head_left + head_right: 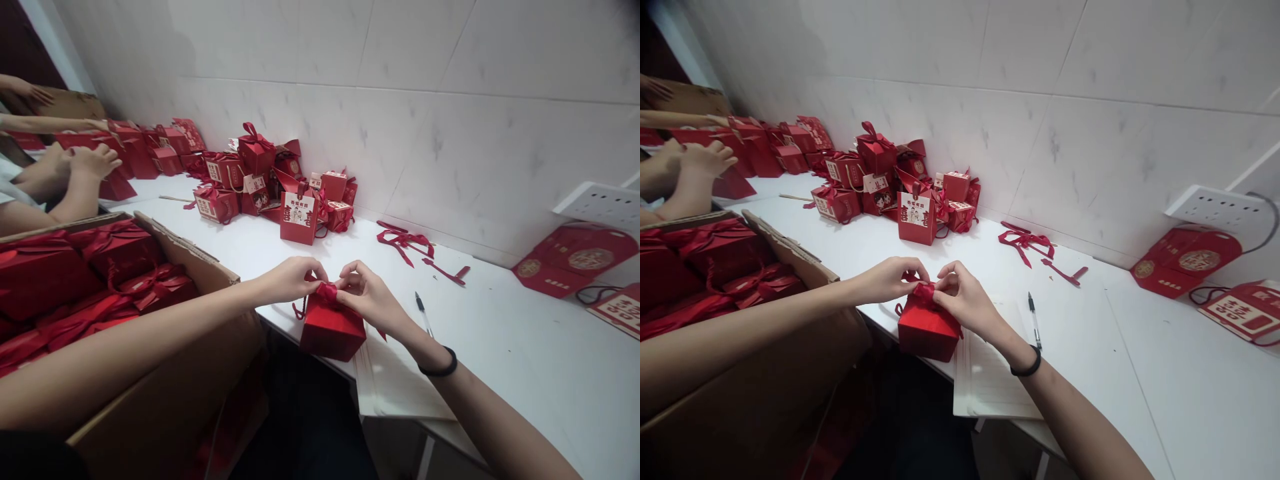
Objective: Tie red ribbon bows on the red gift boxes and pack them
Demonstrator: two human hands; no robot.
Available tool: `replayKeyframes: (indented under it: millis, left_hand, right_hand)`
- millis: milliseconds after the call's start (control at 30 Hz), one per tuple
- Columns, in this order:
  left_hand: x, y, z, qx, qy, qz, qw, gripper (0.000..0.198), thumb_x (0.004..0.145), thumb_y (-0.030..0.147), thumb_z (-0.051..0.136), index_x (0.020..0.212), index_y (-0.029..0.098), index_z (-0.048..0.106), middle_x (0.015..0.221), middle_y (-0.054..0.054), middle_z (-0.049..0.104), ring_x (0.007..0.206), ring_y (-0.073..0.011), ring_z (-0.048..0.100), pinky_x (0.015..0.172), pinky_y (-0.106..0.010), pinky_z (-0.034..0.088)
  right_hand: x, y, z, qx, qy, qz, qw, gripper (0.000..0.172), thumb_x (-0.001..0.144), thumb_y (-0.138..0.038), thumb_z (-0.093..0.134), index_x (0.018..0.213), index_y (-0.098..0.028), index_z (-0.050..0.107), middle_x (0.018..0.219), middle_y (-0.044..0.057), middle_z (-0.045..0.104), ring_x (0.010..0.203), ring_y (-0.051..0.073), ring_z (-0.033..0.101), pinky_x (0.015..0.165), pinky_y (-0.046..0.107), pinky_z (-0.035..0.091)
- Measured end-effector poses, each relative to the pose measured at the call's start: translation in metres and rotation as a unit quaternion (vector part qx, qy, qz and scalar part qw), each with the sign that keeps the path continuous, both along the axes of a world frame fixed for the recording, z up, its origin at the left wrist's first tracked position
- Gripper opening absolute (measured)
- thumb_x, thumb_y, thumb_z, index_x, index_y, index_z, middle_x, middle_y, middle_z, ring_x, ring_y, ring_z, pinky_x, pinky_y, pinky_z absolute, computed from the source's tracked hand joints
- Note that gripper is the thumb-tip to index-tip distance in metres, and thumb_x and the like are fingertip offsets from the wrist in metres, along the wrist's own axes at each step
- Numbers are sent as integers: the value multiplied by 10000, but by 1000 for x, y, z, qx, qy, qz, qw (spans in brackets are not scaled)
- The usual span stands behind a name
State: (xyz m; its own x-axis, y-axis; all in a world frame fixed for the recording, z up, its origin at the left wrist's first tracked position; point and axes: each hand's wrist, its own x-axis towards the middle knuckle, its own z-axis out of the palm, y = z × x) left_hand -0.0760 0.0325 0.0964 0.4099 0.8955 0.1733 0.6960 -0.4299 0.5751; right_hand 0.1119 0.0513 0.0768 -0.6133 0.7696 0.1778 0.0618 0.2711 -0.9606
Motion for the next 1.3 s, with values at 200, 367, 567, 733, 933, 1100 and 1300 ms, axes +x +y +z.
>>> replayKeyframes:
  millis: [200, 367, 567, 733, 933, 1100, 1300]
  left_hand:
    - [0, -8, 7, 0, -6, -88, 996, 157, 764, 190, 514, 782, 149, 665, 943, -58, 606, 855, -163, 545, 791, -266, 406]
    - [3, -8, 8, -26, -43, -85, 995, 210, 799, 307, 533, 776, 157, 680, 1005, -71, 577, 885, -176, 528, 790, -274, 409]
    - [5, -4, 6, -58, -66, -126, 988, 233, 855, 284, 469, 876, 159, 664, 1033, -81, 561, 920, -165, 536, 821, -259, 412]
    - [0, 0, 2, -116, -85, -168, 975, 305, 879, 355, 428, 870, 166, 666, 1265, -71, 444, 1082, -179, 490, 931, -270, 361]
    - [-2, -1, 4, -224, -150, -146, 952, 292, 864, 382, 463, 869, 181, 674, 1463, -25, 216, 1255, -205, 361, 1003, -291, 304]
    - [-1, -2, 5, -266, -187, -145, 935, 248, 853, 329, 495, 857, 158, 675, 1437, -49, 295, 1256, -203, 362, 1004, -298, 298]
    - [-4, 0, 4, -288, -184, -162, 926, 295, 846, 371, 494, 868, 138, 674, 1243, -62, 542, 1161, -220, 448, 983, -322, 310]
  right_hand:
    - [0, 3, -3, 47, -6, -6, 999, 168, 727, -244, 588, 832, -185, 471, 779, 5, 551, 732, 144, 558, 687, 296, 479]
    - [1, 2, 1, 72, -15, -9, 997, 123, 747, -254, 577, 810, -183, 499, 811, 11, 545, 789, 150, 547, 744, 310, 493]
    - [11, 7, 12, 120, -68, 39, 990, 45, 793, -218, 532, 817, -179, 533, 821, 17, 582, 785, 153, 554, 710, 289, 467]
    - [14, 6, 14, 191, -114, 48, 974, 88, 814, -131, 465, 821, -185, 534, 817, 13, 598, 753, 145, 560, 664, 268, 451]
    - [14, 2, 18, 415, -132, 31, 899, 181, 834, -69, 366, 813, -180, 507, 846, 69, 558, 821, 186, 538, 722, 331, 467]
    - [20, -10, 31, 532, -189, 34, 825, 103, 834, -132, 453, 834, -159, 552, 1002, 124, 527, 930, 227, 507, 767, 365, 467]
    - [16, -16, 30, 648, -240, -3, 723, 221, 863, -128, 461, 671, -134, 569, 835, 107, 575, 790, 210, 507, 694, 352, 447]
